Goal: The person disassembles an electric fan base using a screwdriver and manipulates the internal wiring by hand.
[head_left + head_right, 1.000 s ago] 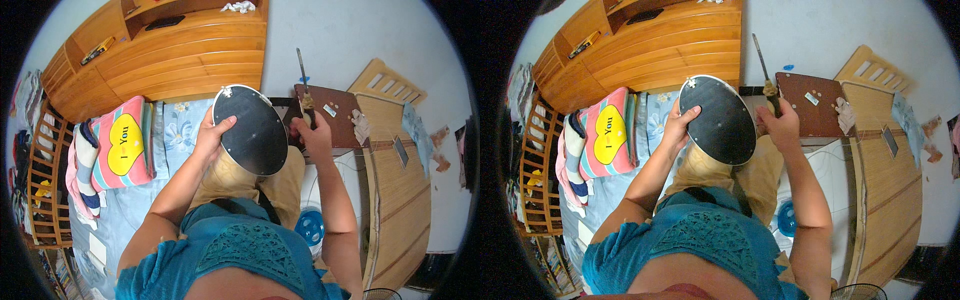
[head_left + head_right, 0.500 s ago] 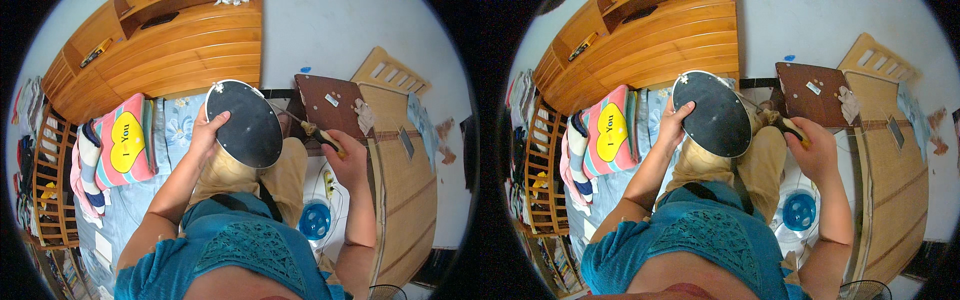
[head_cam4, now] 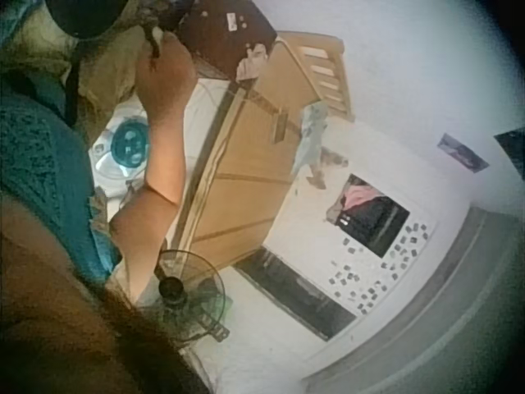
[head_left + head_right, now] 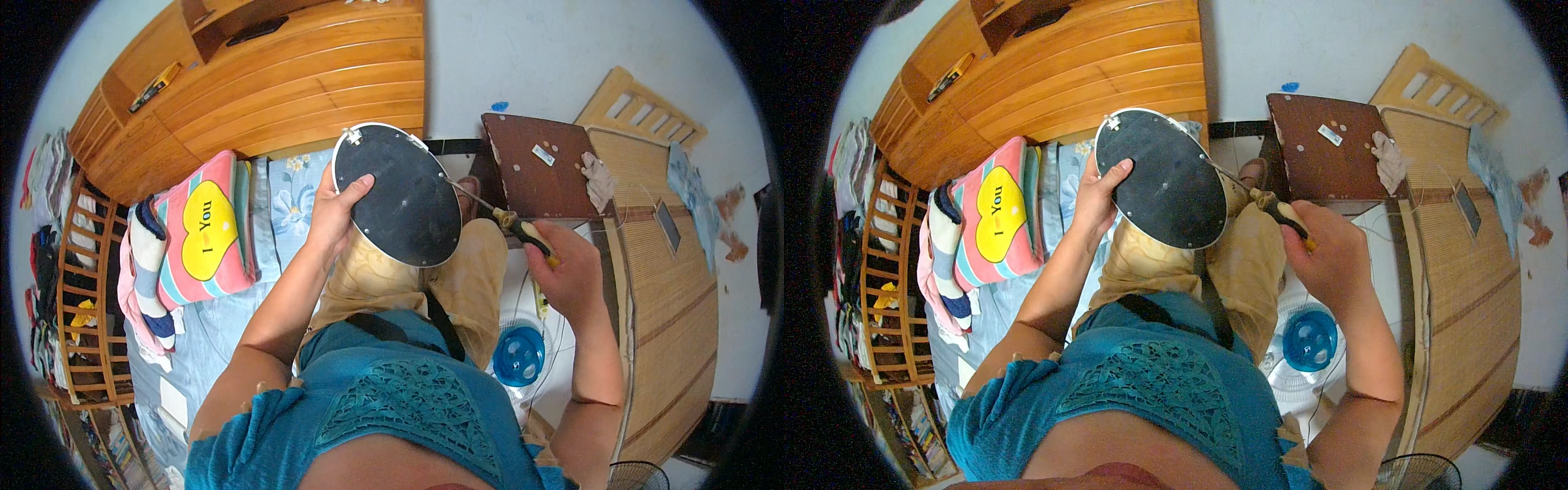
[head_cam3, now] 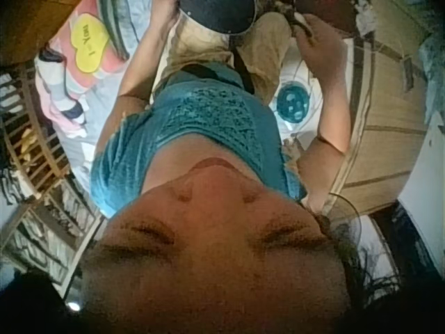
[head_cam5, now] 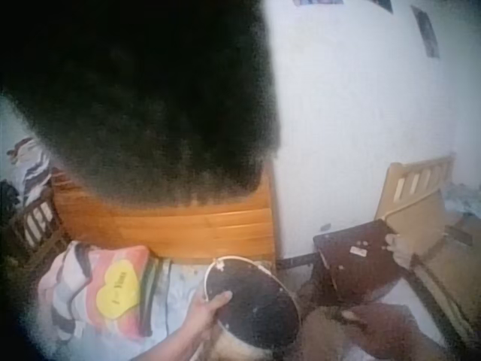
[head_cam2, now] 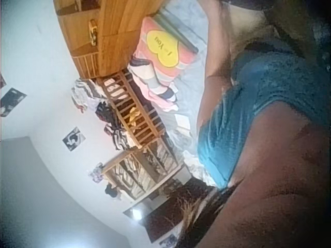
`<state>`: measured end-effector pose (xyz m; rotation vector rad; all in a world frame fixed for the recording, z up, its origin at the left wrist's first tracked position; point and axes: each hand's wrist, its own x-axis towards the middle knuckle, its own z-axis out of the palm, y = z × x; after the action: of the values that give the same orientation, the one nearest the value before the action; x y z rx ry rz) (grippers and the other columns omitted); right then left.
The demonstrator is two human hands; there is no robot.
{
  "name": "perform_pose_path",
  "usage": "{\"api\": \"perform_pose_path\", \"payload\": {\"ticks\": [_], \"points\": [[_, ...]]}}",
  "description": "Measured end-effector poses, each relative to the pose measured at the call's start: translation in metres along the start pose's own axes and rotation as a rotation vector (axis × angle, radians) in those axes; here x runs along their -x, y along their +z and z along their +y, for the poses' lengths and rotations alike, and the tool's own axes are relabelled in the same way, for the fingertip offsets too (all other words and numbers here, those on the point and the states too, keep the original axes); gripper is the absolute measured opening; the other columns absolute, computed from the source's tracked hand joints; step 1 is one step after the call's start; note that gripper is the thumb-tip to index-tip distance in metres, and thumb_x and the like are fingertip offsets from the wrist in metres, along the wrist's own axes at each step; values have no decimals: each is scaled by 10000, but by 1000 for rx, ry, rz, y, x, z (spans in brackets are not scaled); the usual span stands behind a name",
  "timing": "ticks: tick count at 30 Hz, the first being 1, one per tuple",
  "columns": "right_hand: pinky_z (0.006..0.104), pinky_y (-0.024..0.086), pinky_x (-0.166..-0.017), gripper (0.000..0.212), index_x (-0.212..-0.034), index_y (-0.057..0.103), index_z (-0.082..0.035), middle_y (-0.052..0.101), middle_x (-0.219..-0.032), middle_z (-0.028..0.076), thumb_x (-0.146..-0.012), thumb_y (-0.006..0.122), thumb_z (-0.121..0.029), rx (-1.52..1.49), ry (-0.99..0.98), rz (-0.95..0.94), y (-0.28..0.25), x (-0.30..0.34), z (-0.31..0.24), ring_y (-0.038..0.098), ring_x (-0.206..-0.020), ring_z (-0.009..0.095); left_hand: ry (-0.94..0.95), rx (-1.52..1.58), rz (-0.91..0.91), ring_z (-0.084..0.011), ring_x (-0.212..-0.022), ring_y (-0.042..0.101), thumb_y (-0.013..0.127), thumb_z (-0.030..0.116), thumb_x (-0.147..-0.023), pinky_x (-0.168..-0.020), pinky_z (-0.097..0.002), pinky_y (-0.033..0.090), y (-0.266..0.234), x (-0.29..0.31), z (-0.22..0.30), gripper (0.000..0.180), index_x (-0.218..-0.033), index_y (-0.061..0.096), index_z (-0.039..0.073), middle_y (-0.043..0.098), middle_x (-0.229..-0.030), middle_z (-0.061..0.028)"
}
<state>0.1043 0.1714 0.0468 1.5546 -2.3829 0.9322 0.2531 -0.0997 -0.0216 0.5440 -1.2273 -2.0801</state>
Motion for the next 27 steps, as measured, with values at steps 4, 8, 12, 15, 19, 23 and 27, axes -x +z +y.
{"api": "perform_pose_path", "payload": {"ticks": [4,8,12,15,19,23,27], "points": [[373,513,-679,242,-962,608,-8,635,-867,178,-753,648,-122,-24,7,6,1,1,5,628,-782,335,-16,-14,18,-191,-982,576,643,16,-794,-858,-321,483,2,-1,-1,489,-1236,437,53,580,-1098,-94],[373,510,-693,247,-959,606,-2,634,-871,179,-755,649,-133,-50,19,-5,4,-1,6,625,-797,335,-23,-37,26,-194,-986,576,649,14,-789,-854,-326,487,1,-3,-4,501,-1239,433,53,580,-1102,-94],[378,504,-675,247,-968,597,-6,628,-858,175,-762,637,-136,-26,20,-6,5,0,6,618,-783,334,-9,-21,22,-193,-978,581,652,14,-787,-848,-324,490,4,-2,-4,498,-1235,440,55,584,-1099,-93],[389,494,-637,238,-977,580,-17,614,-814,163,-774,619,-135,0,-10,-9,5,1,4,608,-743,331,-1,-17,18,-193,-975,584,653,13,-785,-849,-324,490,4,-2,-6,485,-1225,451,55,589,-1094,-94],[407,475,-590,206,-963,545,-32,584,-752,143,-793,595,-137,30,-22,-42,1,-1,-4,590,-689,324,17,-3,9,-195,-979,585,649,8,-786,-851,-327,491,6,-2,-7,473,-1216,460,56,590,-1094,-96],[361,487,-612,195,-951,569,-4,615,-801,183,-797,609,-115,66,64,-160,-7,-5,-13,613,-712,337,20,5,6,-197,-975,587,640,0,-789,-848,-326,495,7,-1,-7,464,-1213,461,58,588,-1095,-98],[415,466,-543,141,-890,502,-49,559,-714,144,-815,572,-146,119,7,-140,-6,-6,-17,580,-640,327,7,4,15,-197,-968,588,636,-3,-791,-843,-321,499,8,0,-8,466,-1216,455,55,587,-1088,-100]]}}
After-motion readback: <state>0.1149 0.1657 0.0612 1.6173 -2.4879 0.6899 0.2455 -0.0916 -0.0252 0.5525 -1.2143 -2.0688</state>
